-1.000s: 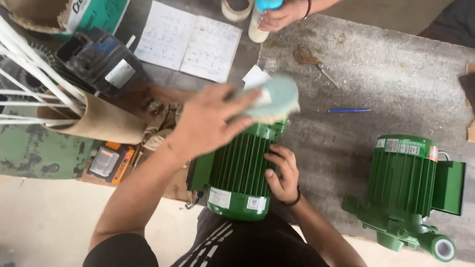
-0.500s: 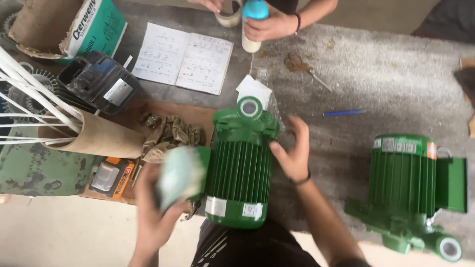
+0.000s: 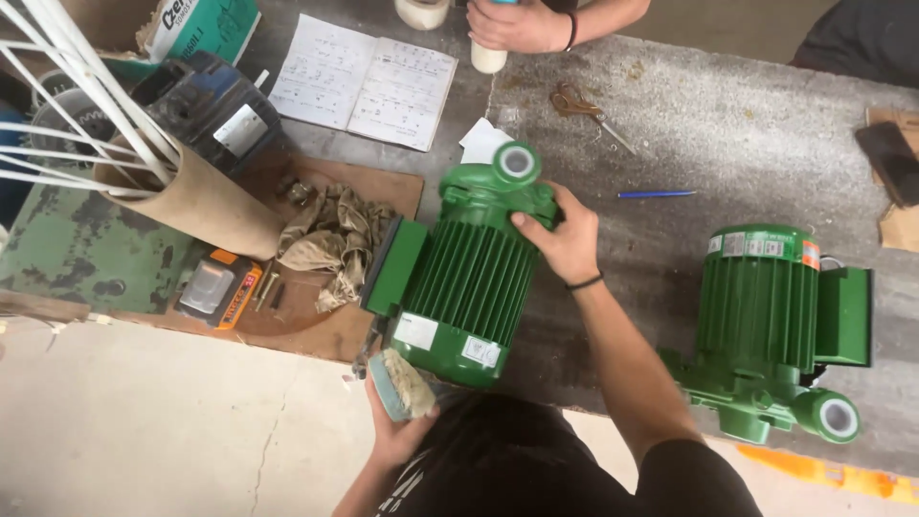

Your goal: Cleaning the exterior of a green water pump using a sponge at a workbench and then moving it to a display shelf.

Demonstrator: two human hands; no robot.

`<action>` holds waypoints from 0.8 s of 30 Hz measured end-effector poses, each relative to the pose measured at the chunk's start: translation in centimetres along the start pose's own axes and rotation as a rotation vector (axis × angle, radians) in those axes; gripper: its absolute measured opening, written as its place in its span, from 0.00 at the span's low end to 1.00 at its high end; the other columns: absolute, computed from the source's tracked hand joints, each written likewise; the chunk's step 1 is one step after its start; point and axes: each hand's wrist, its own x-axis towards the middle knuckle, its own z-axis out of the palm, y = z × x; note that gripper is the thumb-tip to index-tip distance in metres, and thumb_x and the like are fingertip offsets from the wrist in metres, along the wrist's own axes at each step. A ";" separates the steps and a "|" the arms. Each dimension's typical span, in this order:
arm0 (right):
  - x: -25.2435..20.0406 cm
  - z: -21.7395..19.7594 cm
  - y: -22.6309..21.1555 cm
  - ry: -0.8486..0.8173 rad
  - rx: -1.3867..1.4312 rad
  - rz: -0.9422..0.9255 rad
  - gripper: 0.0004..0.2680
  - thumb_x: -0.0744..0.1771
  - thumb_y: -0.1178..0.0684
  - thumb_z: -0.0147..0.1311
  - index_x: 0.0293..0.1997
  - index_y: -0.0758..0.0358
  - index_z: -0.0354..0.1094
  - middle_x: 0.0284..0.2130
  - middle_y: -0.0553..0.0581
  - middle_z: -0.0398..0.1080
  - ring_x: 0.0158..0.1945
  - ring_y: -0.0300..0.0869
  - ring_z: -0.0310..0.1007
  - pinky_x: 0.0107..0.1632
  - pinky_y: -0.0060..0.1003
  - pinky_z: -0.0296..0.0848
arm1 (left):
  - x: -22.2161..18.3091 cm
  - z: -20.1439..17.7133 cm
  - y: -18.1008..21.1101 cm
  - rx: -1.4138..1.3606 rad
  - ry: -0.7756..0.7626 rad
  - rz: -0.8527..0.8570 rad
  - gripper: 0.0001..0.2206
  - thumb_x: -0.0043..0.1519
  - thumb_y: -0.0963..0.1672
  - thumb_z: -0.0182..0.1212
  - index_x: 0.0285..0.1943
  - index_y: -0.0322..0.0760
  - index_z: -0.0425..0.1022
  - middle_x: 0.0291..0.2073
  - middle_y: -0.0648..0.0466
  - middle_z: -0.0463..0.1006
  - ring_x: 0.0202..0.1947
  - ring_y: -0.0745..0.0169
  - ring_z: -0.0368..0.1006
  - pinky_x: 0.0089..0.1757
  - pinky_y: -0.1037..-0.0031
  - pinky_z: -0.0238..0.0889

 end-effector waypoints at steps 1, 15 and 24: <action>-0.7 -0.6 -0.3 0.039 -0.059 0.043 0.24 0.62 0.34 0.62 0.56 0.61 0.71 0.41 0.54 0.78 0.42 0.40 0.76 0.43 0.36 0.74 | 0.4 0.1 -0.7 0.058 0.039 -0.001 0.51 0.50 0.43 0.75 0.77 0.34 0.36 0.58 0.45 0.59 0.57 0.55 0.62 0.53 0.64 0.66; -20.9 -7.0 -6.6 0.300 0.005 0.327 0.34 0.59 0.52 0.71 0.70 0.74 0.56 0.57 0.77 0.69 0.61 0.61 0.67 0.62 0.53 0.69 | 16.0 2.7 0.4 0.102 0.195 0.025 0.39 0.62 0.46 0.66 0.81 0.38 0.48 0.74 0.43 0.57 0.72 0.57 0.54 0.69 0.57 0.46; -26.4 -5.8 -10.5 0.134 0.608 0.163 0.36 0.59 0.66 0.53 0.76 0.77 0.36 0.74 0.74 0.43 0.75 0.60 0.40 0.73 0.57 0.47 | 26.2 3.5 -0.4 0.225 0.062 0.296 0.33 0.70 0.49 0.73 0.79 0.39 0.57 0.73 0.39 0.60 0.75 0.50 0.54 0.72 0.56 0.39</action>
